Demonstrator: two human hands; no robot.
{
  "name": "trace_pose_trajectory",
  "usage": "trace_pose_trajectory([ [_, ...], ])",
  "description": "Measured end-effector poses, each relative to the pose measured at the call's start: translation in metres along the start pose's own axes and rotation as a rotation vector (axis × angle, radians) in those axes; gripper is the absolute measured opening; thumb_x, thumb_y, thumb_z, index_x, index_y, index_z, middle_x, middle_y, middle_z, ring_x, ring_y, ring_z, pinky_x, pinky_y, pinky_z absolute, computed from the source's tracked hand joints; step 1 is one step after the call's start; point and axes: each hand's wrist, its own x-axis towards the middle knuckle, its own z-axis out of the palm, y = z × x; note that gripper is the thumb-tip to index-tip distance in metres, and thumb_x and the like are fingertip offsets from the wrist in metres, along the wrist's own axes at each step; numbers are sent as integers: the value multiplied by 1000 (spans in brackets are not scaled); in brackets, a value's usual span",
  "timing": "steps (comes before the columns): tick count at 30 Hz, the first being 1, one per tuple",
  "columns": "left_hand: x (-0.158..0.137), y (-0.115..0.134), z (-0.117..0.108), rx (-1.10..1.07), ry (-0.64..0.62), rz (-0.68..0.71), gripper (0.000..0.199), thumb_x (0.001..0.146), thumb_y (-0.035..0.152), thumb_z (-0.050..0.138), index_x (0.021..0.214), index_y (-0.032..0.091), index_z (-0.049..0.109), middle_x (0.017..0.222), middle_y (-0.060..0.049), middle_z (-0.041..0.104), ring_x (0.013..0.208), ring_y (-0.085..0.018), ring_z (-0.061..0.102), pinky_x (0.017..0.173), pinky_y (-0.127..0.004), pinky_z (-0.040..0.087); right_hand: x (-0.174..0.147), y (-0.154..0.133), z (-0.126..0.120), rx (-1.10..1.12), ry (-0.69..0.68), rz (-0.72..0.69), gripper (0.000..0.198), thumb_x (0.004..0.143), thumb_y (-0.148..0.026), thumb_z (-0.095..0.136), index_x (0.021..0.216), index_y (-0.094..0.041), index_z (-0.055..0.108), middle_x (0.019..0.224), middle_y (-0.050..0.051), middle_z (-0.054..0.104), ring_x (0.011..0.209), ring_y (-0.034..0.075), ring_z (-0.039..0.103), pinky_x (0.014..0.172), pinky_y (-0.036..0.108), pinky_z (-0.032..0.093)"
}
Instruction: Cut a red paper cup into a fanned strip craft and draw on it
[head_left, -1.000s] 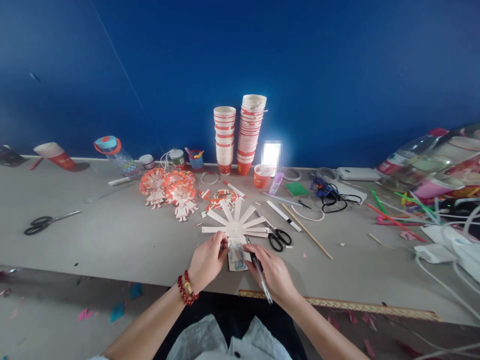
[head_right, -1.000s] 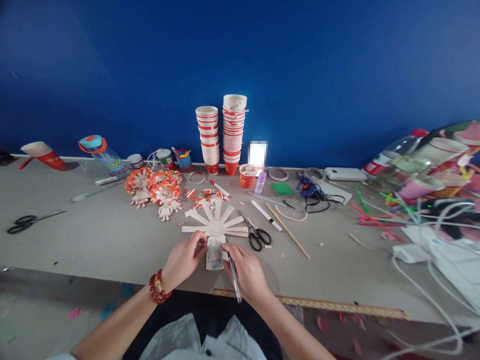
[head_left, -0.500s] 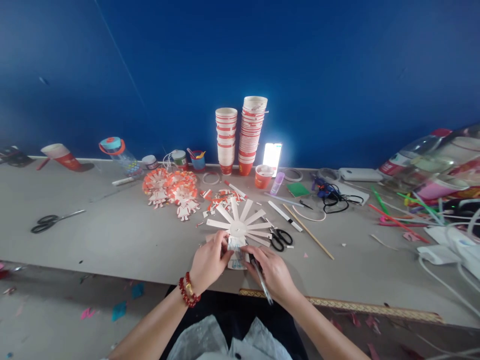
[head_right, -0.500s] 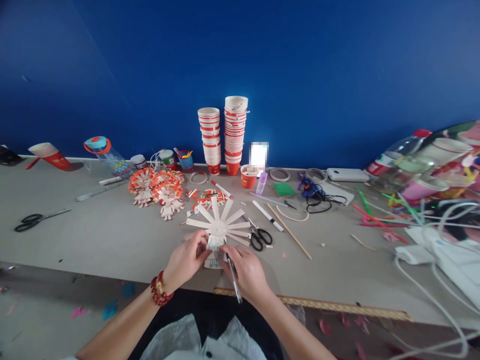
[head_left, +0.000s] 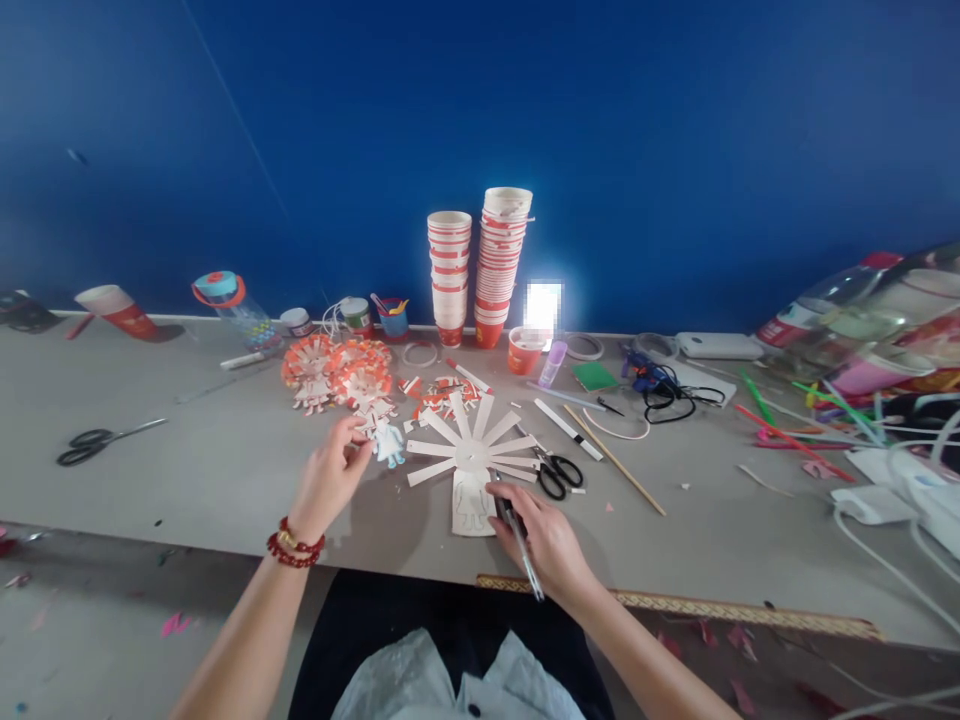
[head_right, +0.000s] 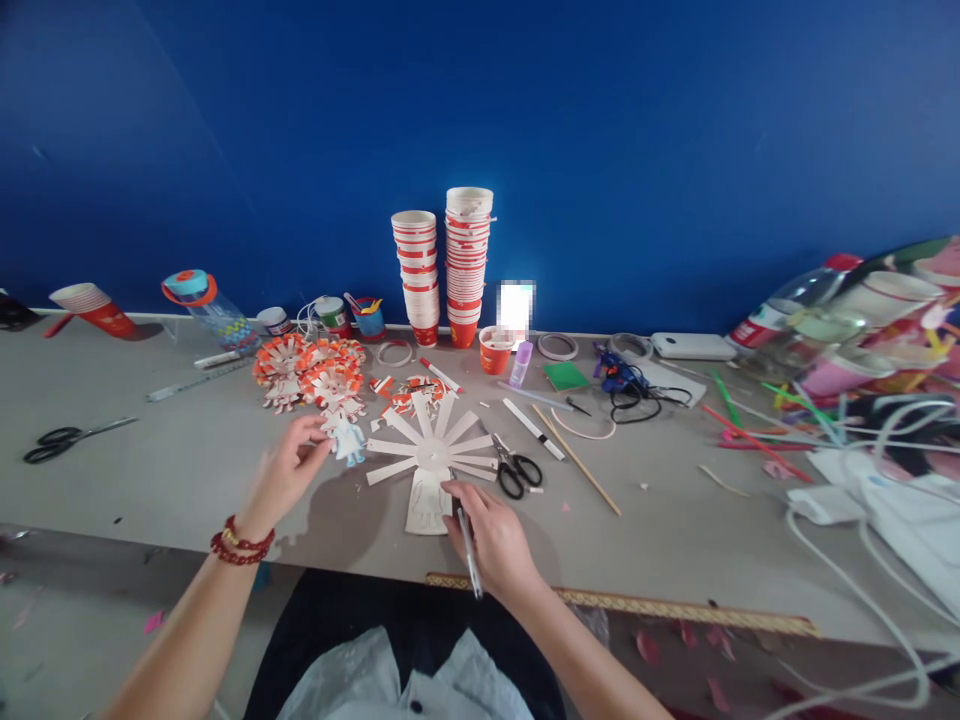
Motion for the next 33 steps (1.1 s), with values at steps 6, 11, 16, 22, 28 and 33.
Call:
trace_pose_trajectory([
  [6, 2, 7, 3, 52, 73, 256, 15, 94, 28, 48, 102, 21, 58, 101, -6, 62, 72, -14, 59, 68, -26, 49, -2, 0, -1, 55, 52, 91, 25, 91, -23, 53, 117, -22, 55, 105, 7, 68, 74, 18, 66, 71, 27, 51],
  [11, -5, 42, 13, -22, -160, 651, 12, 92, 18, 49, 101, 21, 57, 99, -7, 62, 93, -20, 59, 85, -33, 48, -2, 1, -1, 63, 52, 81, 29, 90, -21, 54, 119, -22, 53, 110, 8, 67, 84, 21, 68, 76, 28, 52],
  [16, -17, 48, 32, 32, -426, 677, 20, 92, 22, 52, 111, 20, 55, 111, -8, 62, 104, -23, 57, 92, -37, 48, -1, 2, 0, 68, 65, 35, 31, 89, -17, 54, 119, -24, 53, 111, 6, 66, 99, 22, 65, 84, 29, 51],
  [22, -27, 43, 44, 45, -453, 660, 23, 93, 26, 52, 116, 19, 53, 114, -8, 62, 109, -24, 55, 98, -41, 46, 0, 4, 1, 34, 65, 28, 27, 91, -20, 55, 118, -24, 54, 107, 7, 67, 96, 24, 64, 82, 32, 51],
  [28, -30, 45, 46, 48, -446, 648, 30, 92, 24, 54, 121, 19, 48, 116, -8, 62, 112, -25, 54, 101, -42, 44, 4, 4, 0, -41, 14, -19, 30, 93, -19, 54, 122, -24, 53, 109, 8, 66, 97, 27, 61, 85, 40, 49],
  [33, -31, 46, 47, 45, -446, 644, 27, 92, 24, 55, 118, 19, 50, 115, -7, 62, 110, -24, 54, 98, -41, 46, 4, 2, -1, -59, 22, -19, 33, 93, -17, 52, 125, -25, 52, 110, 8, 65, 97, 27, 60, 84, 41, 49],
])
